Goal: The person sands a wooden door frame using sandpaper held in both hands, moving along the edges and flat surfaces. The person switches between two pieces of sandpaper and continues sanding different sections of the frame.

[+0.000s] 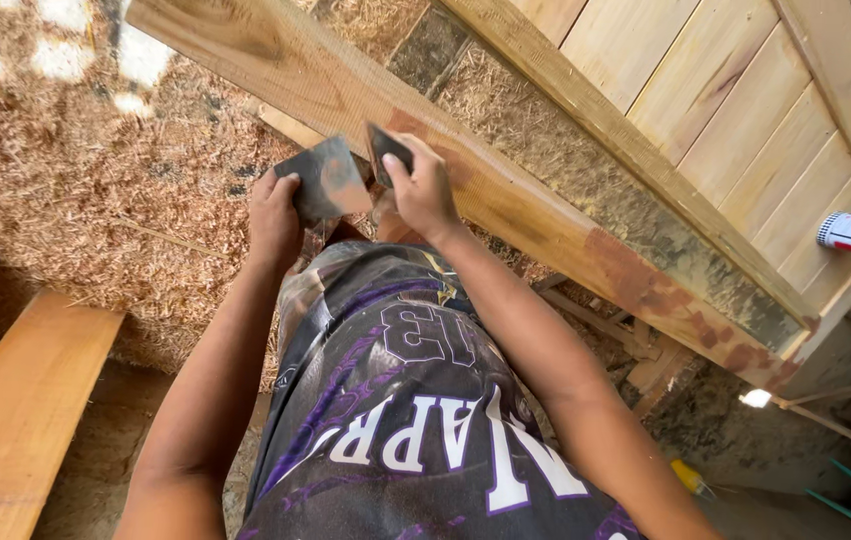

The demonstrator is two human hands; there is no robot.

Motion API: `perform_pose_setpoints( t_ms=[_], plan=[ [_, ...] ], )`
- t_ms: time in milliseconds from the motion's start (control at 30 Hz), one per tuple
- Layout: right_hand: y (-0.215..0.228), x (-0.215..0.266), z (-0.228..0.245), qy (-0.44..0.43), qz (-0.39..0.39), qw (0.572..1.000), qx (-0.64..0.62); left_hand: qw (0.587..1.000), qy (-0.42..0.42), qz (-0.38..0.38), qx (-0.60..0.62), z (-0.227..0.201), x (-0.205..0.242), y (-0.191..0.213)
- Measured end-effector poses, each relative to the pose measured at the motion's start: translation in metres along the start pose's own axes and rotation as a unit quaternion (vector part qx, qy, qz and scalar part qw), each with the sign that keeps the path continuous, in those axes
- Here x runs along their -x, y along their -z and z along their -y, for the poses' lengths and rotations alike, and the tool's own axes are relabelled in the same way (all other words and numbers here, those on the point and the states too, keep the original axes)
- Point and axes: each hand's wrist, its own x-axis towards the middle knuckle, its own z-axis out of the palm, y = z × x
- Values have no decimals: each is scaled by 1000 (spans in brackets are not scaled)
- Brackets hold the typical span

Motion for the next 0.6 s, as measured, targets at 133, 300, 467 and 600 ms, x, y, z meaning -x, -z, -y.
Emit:
perform_pose_setpoints(
  t_ms=[133, 300, 467, 600],
  plan=[
    [17, 12, 10, 80, -66, 993, -47, 999, 32, 1, 34, -5, 2, -33],
    [18, 37, 5, 186, -104, 976, 35, 999, 35, -1, 34, -12, 7, -60],
    [9, 62, -8, 139, 101, 964, 202, 979, 42, 49, 191, -25, -13, -64],
    [13, 70, -21, 107, -19, 990, 92, 986, -13, 87, 144, -32, -24, -59]
  ],
)
